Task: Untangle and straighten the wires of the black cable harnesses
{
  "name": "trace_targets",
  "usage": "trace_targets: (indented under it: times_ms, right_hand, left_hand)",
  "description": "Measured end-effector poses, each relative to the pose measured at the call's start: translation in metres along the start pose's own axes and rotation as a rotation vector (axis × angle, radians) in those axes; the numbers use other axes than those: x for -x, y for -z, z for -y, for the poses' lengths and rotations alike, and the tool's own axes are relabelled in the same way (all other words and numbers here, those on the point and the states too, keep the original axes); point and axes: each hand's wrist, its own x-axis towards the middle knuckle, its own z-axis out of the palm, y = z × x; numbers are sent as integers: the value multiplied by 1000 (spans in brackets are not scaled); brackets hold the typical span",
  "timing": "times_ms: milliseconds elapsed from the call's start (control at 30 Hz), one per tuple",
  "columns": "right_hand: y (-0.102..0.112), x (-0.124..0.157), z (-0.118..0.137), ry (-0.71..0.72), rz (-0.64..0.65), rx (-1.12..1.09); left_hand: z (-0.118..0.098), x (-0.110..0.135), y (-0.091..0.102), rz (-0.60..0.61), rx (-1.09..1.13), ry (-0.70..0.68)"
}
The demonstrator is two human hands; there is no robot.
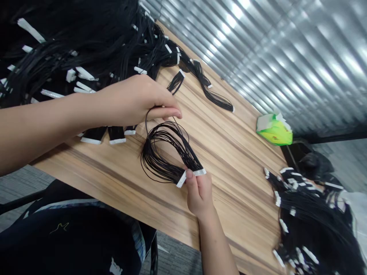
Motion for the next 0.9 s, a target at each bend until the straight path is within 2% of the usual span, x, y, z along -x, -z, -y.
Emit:
trace_targets:
  times_ms: [67,167,300,367,467,667,733,900]
  right_hand:
    - [0,2,1,-14,36,-10]
    - [0,5,4,-38,103,-131]
    - [-2,4,14,-110,221,-349]
    - [-4,1,22,-131,220,-414]
    - [-7,-5,32,-132,154,-458]
    - [-9,-9,39,-142,156,-500]
    - [-8,-8,37,-169,150,-515]
    - [-5,-2,29,-226,216,-544]
  left_hand:
    - [3,-1,0,120,115,17]
    - [5,-2,-4,228,277,8]
    - [8,0,-9,401,386,-106]
    - [7,2,-10,453,430,-160]
    - [1,4,-9,445,526,-191]
    - [-13,10,-11,291,674,-157]
    - [-16,11,-14,291,713,-152]
    - [-22,12,-19,367,761,-10]
